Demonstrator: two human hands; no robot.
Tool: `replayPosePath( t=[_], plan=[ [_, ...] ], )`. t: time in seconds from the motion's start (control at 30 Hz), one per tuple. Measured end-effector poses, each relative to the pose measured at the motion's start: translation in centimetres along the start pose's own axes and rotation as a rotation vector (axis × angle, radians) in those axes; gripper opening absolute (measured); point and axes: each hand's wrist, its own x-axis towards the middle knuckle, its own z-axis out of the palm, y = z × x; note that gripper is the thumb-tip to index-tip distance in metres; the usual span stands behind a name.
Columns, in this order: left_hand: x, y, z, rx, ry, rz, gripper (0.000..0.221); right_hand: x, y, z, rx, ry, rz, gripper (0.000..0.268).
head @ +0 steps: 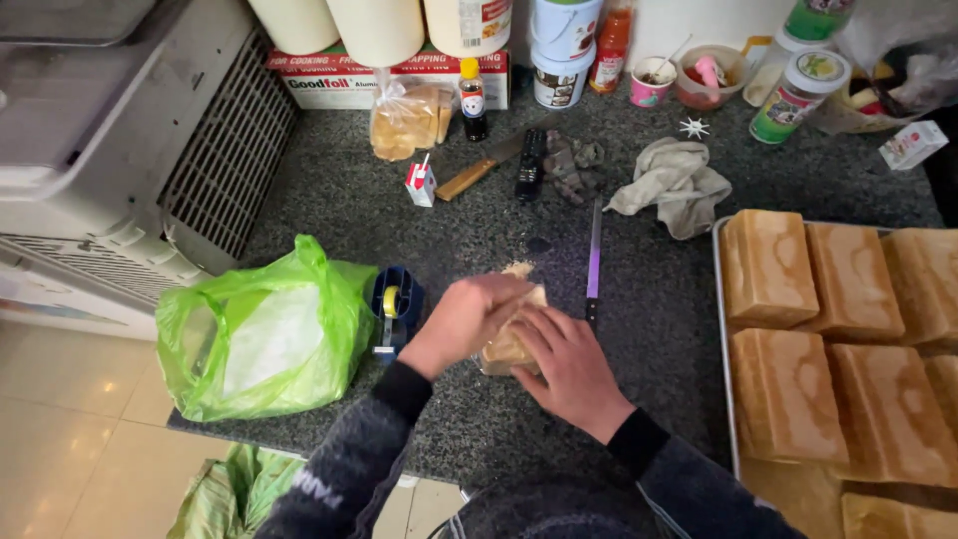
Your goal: Packaging small loaves of bread into plastic bags and sealing them with a tape dispenser.
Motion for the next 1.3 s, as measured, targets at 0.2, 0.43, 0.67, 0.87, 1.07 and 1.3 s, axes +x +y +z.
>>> replayPosePath(
  t=[0.2, 0.43, 0.67, 0.87, 1.07, 1.3],
  plan=[
    [-3.3, 3.0, 0.9, 0.404, 0.096, 0.22, 0.043, -0.1, -1.0, 0.2, 0.077, 0.084, 0.061, 0.047],
    [-5.5, 0.1, 4.9, 0.347, 0.242, 0.269, 0.046, -0.5, -0.3, 3.3, 0.091, 0.237, 0.115, 0.06],
    [-6.7, 1.0, 4.7, 0.695, 0.193, 0.396, 0.064, -0.2, -0.5, 1.3, 0.372, 0.222, 0.161, 0.06],
    [-8.0, 0.1, 2.4, 0.836, 0.129, 0.395, 0.058, 0.3, 1.8, 2.7, 0.359, 0.16, 0.096, 0.072],
    [-8.8, -2.0, 1.6, 0.818, 0.182, 0.414, 0.054, 5.4, 2.3, -1.1, 0.066, -0.048, -0.323, 0.103],
    [-11.1, -3.3, 2.9, 0.795, 0.343, 0.331, 0.049, 4.4, 1.2, 1.1, 0.004, 0.028, -0.283, 0.103]
  ],
)
